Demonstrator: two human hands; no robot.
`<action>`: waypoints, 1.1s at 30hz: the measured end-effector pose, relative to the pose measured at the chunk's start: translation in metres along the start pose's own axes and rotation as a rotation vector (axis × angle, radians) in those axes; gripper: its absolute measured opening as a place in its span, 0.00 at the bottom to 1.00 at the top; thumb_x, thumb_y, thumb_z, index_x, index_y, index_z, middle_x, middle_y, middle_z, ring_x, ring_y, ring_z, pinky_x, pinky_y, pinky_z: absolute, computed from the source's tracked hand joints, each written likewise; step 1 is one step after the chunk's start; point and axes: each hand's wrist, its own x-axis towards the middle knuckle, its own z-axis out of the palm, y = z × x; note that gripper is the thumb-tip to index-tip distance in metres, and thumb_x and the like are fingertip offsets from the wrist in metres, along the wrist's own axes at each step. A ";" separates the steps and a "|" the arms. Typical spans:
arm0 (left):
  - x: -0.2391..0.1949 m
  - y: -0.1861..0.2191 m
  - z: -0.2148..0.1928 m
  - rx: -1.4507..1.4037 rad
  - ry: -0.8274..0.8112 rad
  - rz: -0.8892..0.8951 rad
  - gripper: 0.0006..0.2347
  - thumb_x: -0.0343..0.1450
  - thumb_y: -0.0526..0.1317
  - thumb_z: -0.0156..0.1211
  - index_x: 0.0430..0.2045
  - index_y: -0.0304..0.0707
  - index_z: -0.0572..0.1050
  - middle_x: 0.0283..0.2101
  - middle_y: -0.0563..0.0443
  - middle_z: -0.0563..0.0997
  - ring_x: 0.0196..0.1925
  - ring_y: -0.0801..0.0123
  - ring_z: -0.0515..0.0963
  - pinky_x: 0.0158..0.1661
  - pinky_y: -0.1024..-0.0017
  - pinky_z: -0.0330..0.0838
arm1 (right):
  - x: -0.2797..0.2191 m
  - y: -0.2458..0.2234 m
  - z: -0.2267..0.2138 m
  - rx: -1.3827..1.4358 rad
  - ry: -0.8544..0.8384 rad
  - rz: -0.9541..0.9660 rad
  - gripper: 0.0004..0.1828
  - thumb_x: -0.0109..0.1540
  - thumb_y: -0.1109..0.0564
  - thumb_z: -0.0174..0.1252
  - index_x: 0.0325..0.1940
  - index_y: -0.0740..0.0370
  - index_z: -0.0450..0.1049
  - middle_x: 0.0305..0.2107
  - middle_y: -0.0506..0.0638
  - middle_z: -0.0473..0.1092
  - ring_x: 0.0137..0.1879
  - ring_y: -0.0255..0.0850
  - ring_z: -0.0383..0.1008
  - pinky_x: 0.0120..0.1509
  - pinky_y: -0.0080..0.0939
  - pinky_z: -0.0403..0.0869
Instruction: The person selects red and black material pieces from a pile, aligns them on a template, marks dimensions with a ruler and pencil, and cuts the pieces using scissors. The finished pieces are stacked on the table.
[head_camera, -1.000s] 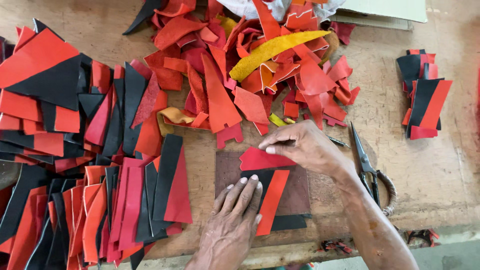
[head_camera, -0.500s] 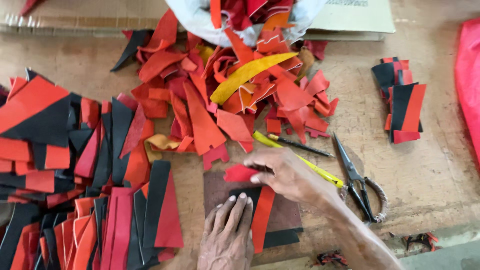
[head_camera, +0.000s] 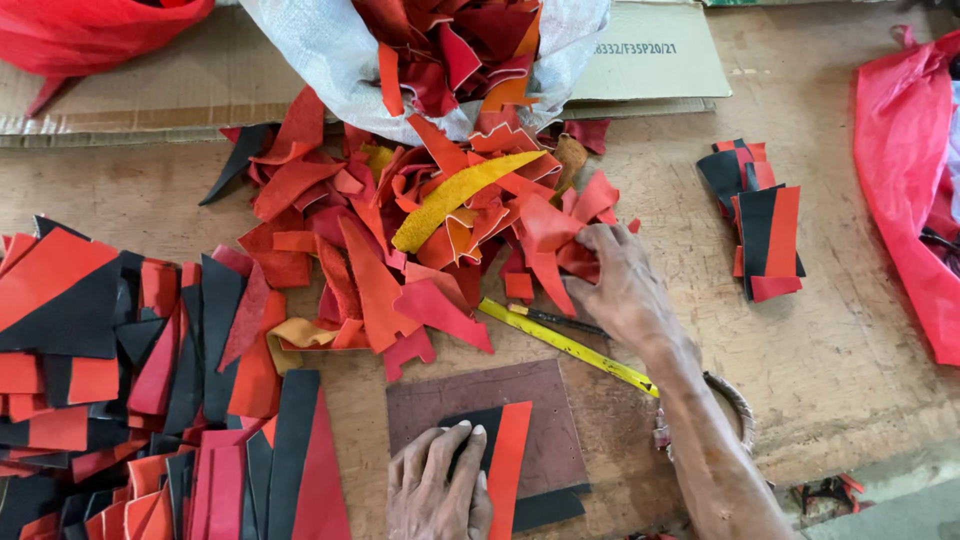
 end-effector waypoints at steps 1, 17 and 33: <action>0.000 0.000 0.000 0.000 -0.011 -0.012 0.22 0.58 0.37 0.64 0.48 0.36 0.80 0.53 0.48 0.77 0.55 0.56 0.75 0.55 0.55 0.67 | 0.001 0.003 0.003 0.003 0.016 -0.020 0.29 0.51 0.59 0.69 0.55 0.66 0.71 0.49 0.59 0.71 0.56 0.56 0.71 0.59 0.51 0.70; -0.001 0.001 -0.001 -0.019 -0.052 -0.043 0.21 0.60 0.38 0.62 0.50 0.38 0.79 0.54 0.48 0.77 0.56 0.54 0.74 0.55 0.55 0.66 | 0.018 0.043 -0.033 0.729 -0.104 0.194 0.15 0.68 0.56 0.57 0.56 0.63 0.78 0.35 0.54 0.77 0.37 0.40 0.75 0.39 0.41 0.74; -0.002 0.003 -0.006 -0.028 -0.078 -0.057 0.20 0.64 0.37 0.61 0.51 0.38 0.78 0.56 0.48 0.76 0.58 0.53 0.74 0.55 0.55 0.66 | 0.003 0.011 0.001 0.160 0.066 -0.275 0.17 0.52 0.62 0.71 0.36 0.68 0.69 0.32 0.52 0.67 0.35 0.39 0.69 0.37 0.43 0.72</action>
